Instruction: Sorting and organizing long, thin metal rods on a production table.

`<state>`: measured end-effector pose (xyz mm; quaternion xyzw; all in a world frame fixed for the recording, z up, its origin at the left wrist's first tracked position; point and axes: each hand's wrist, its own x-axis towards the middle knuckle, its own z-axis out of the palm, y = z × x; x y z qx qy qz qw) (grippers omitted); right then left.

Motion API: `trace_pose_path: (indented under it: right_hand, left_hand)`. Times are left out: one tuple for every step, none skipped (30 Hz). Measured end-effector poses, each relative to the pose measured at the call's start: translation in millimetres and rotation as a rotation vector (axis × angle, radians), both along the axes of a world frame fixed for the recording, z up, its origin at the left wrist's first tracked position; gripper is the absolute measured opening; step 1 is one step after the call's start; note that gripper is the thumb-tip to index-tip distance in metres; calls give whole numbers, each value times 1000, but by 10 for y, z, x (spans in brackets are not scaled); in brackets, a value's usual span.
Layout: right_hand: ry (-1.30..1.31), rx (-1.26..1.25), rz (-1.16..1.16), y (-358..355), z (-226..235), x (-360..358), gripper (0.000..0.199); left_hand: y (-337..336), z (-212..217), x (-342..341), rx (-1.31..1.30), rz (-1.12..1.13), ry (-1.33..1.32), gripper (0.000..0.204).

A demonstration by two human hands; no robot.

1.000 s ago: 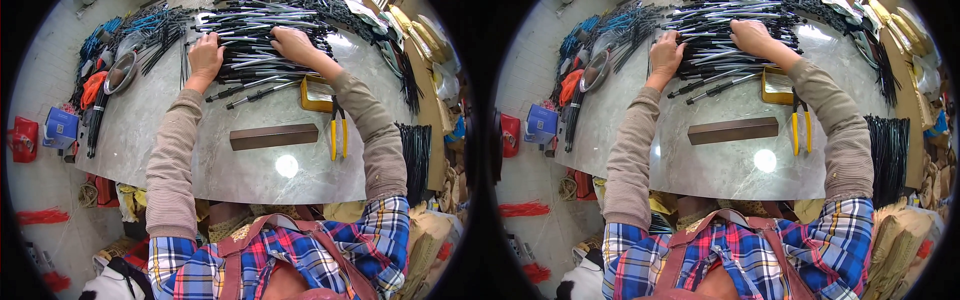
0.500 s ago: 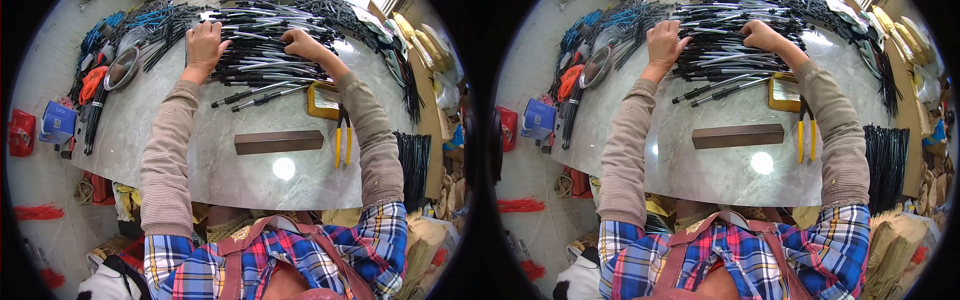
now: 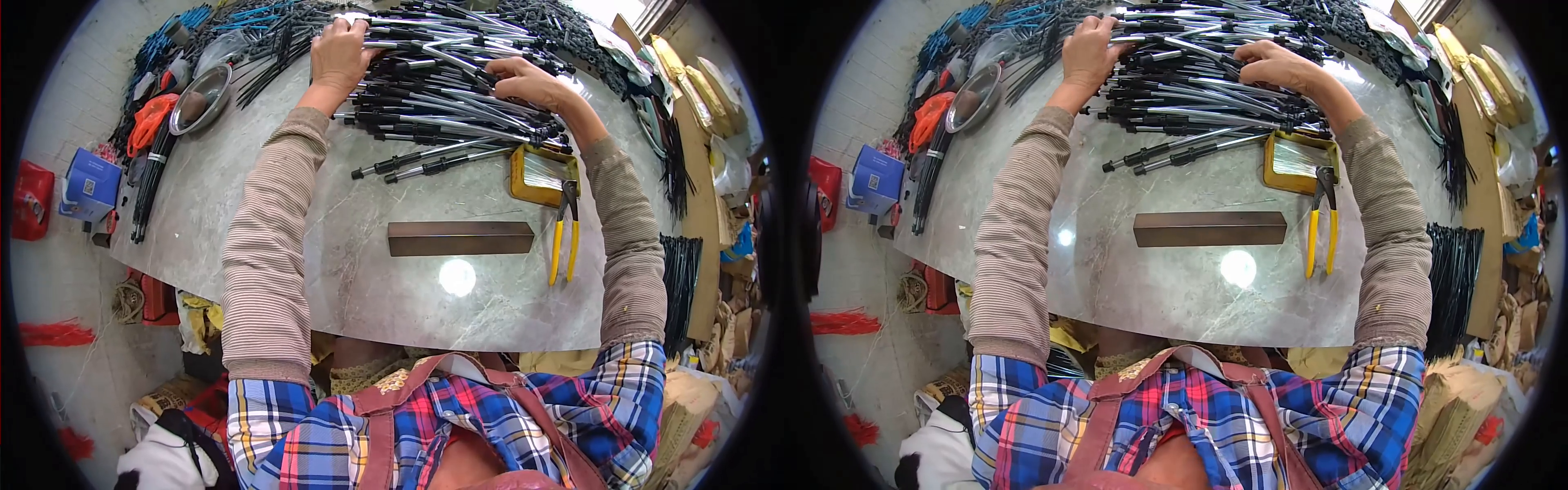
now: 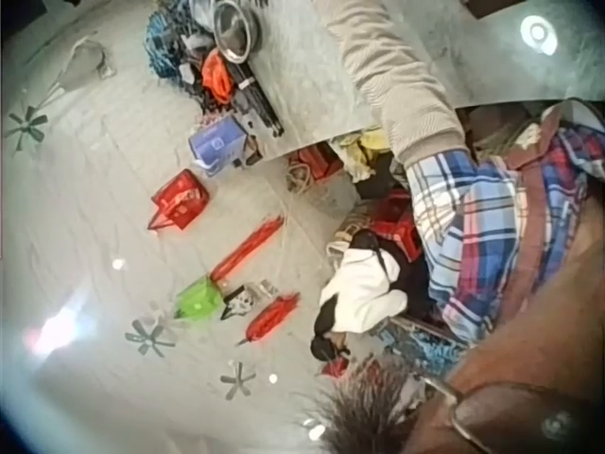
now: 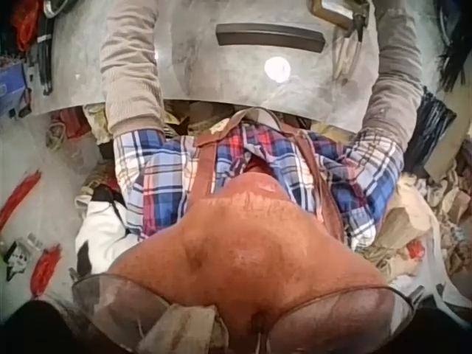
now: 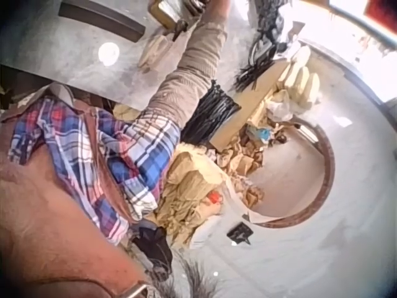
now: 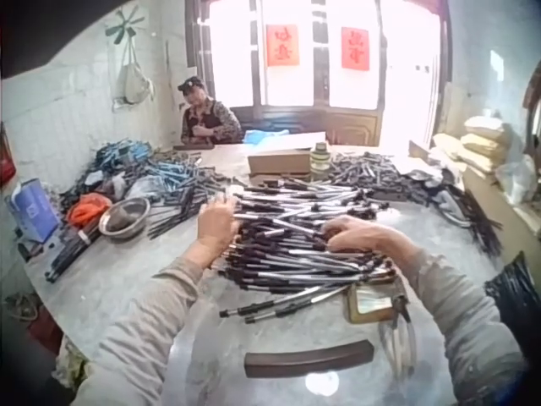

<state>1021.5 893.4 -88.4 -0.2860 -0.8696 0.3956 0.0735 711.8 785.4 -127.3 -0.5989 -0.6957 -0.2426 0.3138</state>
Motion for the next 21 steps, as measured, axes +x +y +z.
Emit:
trace_pose_path:
  right_hand:
    - [0,23,6,-37,44,23,37]
    - [-3,49,3,-53,92,85,35]
    - [-5,75,2,-50,111,126,34]
    - [-6,75,2,-28,102,146,34]
    - [-48,62,31,2,81,155,34]
    - [-90,49,60,32,57,156,34]
    - [-132,37,88,55,51,163,34]
    - [-132,37,90,77,47,170,34]
    - [-114,38,73,99,43,175,34]
    - [-96,40,56,119,35,179,33]
    - [-78,41,38,136,21,183,32]
    - [-79,41,33,153,-10,203,32]
    - [-55,101,-6,168,-57,223,31]
    - [-26,164,-34,169,-81,198,30]
    - [3,228,-63,174,-103,174,30]
    - [8,230,-60,186,-121,138,30]
    - [-22,313,-46,179,-153,97,33]
    - [-52,397,-31,174,-181,55,37]
    - [-82,480,-17,170,-202,28,41]
    - [-82,477,-18,168,-213,19,41]
    - [-93,545,-22,170,-215,19,43]
  left_hand:
    - [5,-11,-47,-68,3,-60,42]
    - [34,4,-29,-67,0,-62,42]
    - [64,32,-3,-107,-1,-159,44]
    - [82,69,26,-147,0,-256,45]
    - [91,84,32,-187,2,-353,46]
    - [102,66,11,-187,4,-353,46]
    - [118,54,6,-175,-63,-435,48]
    - [128,37,0,-162,-129,-516,50]
    - [133,18,-8,-148,-196,-597,52]
    - [113,-27,-5,-149,-194,-596,52]
    - [65,-105,16,-42,-266,-583,57]
    - [21,-147,85,64,-344,-569,62]
    - [10,-164,135,169,-423,-554,68]
    - [4,-206,93,172,-419,-549,68]
    - [-10,-283,44,159,-336,-515,74]
    - [-27,-348,1,146,-253,-481,81]
    - [-49,-364,17,127,-174,-452,87]
    - [-45,-361,28,124,-174,-453,87]
    - [-31,-352,40,70,-184,-390,88]
    - [-13,-338,51,15,-194,-327,89]
    - [2,-322,60,-39,-204,-263,90]
